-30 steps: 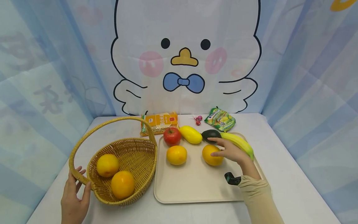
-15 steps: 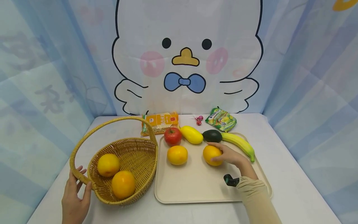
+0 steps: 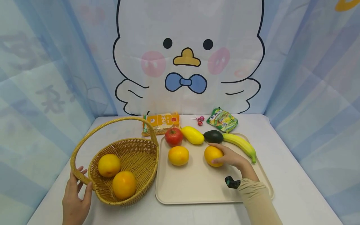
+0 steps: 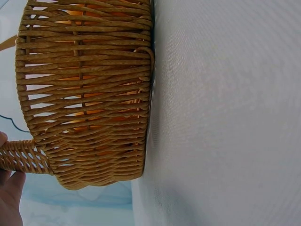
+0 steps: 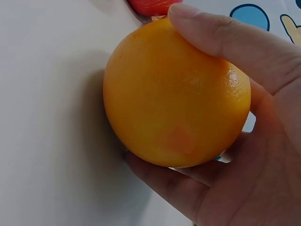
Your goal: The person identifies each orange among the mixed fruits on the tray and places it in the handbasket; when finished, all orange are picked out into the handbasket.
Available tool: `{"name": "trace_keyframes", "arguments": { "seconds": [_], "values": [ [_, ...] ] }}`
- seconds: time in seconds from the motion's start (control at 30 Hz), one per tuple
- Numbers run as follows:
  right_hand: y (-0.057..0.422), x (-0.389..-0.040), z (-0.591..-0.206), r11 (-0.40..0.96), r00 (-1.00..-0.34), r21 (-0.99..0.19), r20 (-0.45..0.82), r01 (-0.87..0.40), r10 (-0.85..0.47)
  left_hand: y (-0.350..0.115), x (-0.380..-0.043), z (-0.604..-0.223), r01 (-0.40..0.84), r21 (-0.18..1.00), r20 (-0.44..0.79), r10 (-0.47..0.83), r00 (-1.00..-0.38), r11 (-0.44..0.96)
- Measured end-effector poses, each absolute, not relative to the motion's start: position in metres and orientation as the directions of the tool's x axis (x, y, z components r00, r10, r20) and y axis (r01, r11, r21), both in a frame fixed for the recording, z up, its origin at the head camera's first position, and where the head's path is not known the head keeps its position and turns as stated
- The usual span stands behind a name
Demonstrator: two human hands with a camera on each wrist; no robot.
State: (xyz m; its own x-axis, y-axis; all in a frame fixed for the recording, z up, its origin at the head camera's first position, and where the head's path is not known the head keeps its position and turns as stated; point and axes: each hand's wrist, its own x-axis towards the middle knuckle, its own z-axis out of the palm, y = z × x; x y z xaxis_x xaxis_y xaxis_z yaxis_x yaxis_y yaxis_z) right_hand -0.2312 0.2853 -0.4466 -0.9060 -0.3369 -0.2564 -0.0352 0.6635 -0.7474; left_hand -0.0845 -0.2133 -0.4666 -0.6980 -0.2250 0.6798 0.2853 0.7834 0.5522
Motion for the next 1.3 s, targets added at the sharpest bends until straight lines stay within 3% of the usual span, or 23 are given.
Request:
{"name": "trace_keyframes", "arguments": {
  "seconds": [1.3],
  "values": [
    [0.2834,-0.2284,-0.4510,0.663,-0.923,-0.744,-0.193,-0.084,-0.333,-0.2142,-0.0854,-0.4690,0.312,0.547,0.697,-0.216,-0.684,0.777]
  ]
}}
